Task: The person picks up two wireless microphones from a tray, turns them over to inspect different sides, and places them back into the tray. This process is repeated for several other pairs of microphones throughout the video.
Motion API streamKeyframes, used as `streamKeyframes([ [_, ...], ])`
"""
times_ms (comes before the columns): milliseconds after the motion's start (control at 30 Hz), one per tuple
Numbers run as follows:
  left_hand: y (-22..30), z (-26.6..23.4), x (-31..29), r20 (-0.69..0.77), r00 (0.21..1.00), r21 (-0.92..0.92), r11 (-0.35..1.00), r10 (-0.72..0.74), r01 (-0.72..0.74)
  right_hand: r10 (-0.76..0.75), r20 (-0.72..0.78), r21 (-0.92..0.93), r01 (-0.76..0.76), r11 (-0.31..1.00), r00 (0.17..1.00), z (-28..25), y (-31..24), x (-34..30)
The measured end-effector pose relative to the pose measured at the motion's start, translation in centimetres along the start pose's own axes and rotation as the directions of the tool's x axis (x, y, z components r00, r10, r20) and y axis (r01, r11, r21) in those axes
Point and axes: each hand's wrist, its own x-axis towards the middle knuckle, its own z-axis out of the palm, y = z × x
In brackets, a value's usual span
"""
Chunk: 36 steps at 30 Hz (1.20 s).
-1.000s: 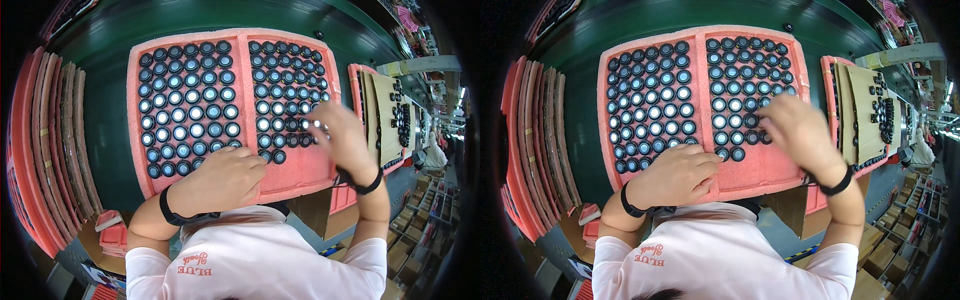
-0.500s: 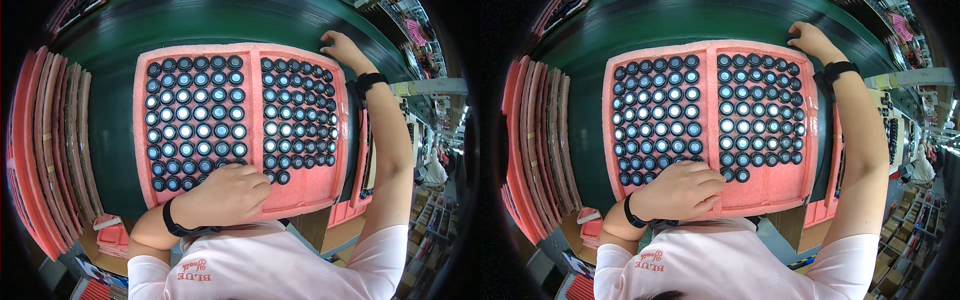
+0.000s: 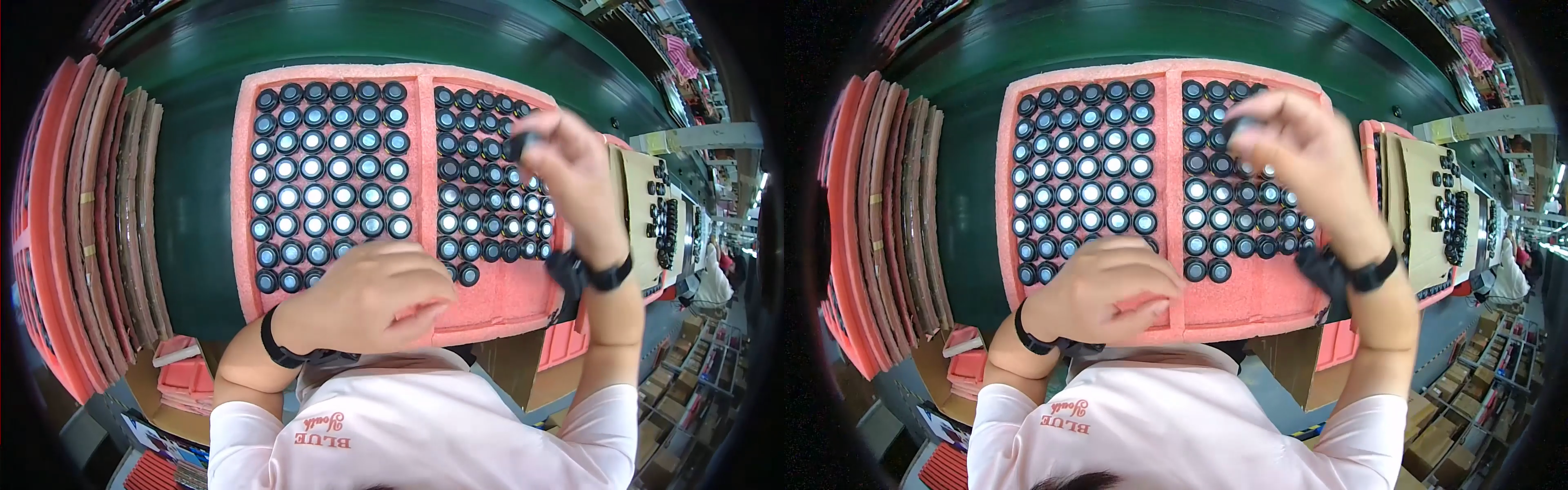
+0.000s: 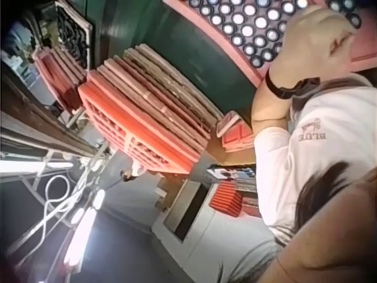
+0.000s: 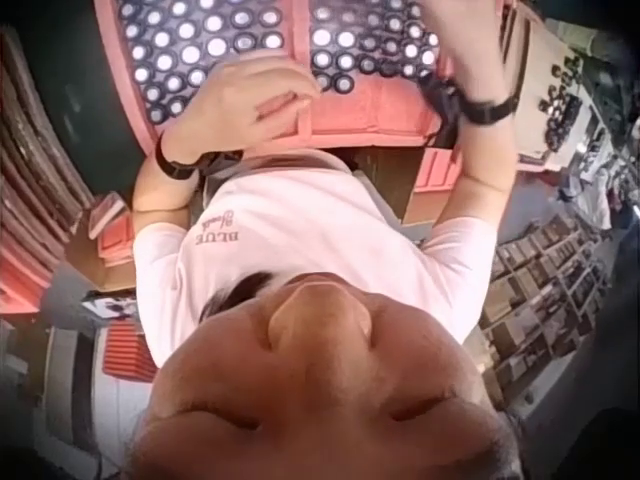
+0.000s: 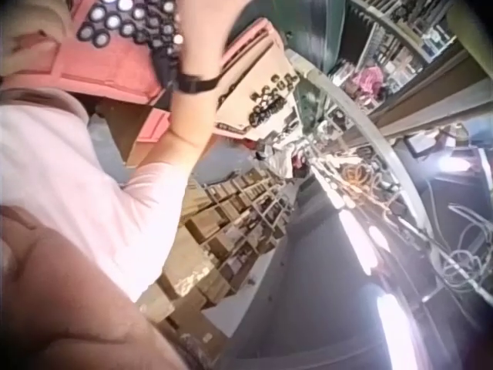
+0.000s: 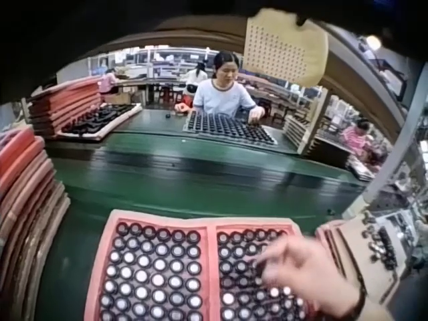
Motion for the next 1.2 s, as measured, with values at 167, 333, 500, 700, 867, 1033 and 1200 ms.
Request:
streamKeyframes([
  [167, 0.4, -1.2, -0.4, -0.169, 0.983, -0.036, 0.997, -0.073, 0.068, -0.064, 0.084, 0.467, 0.017, 0.884, 0.994, 7.1, -0.5, -5.8],
  [333, 0.6, -0.9, -0.9, -0.392, 0.898, -0.182, 0.973, -0.201, 0.139, -0.356, 0.012, 0.082, 0.354, 0.932, 0.934, 8.9, 1.9, -6.5],
  [500, 0.4, -0.7, -1.1, -0.374, 0.913, -0.156, 0.981, -0.163, 0.112, -0.423, -0.047, 0.047, 0.425, 0.904, 0.905, 8.8, 3.6, -6.5],
  [700, -0.3, -0.4, -0.8, -0.373, 0.922, -0.093, 0.993, -0.100, 0.070, -0.508, -0.076, -0.068, 0.503, 0.861, 0.858, 8.4, 3.9, -6.1],
  [867, 0.0, -0.3, 0.0, -0.248, 0.956, -0.061, 0.987, -0.156, 0.146, -0.521, -0.069, -0.093, 0.515, 0.852, 0.851, 8.4, 4.2, -6.2],
  [1033, 0.1, 0.0, 0.2, -0.233, 0.962, -0.015, 0.989, -0.144, 0.145, -0.556, -0.046, -0.146, 0.545, 0.826, 0.830, 8.6, 4.1, -6.0],
  [1200, 0.2, -0.1, 0.4, -0.238, 0.968, 0.027, 0.996, -0.074, 0.083, -0.457, -0.131, -0.045, 0.455, 0.889, 0.880, 9.1, 4.3, -6.2],
])
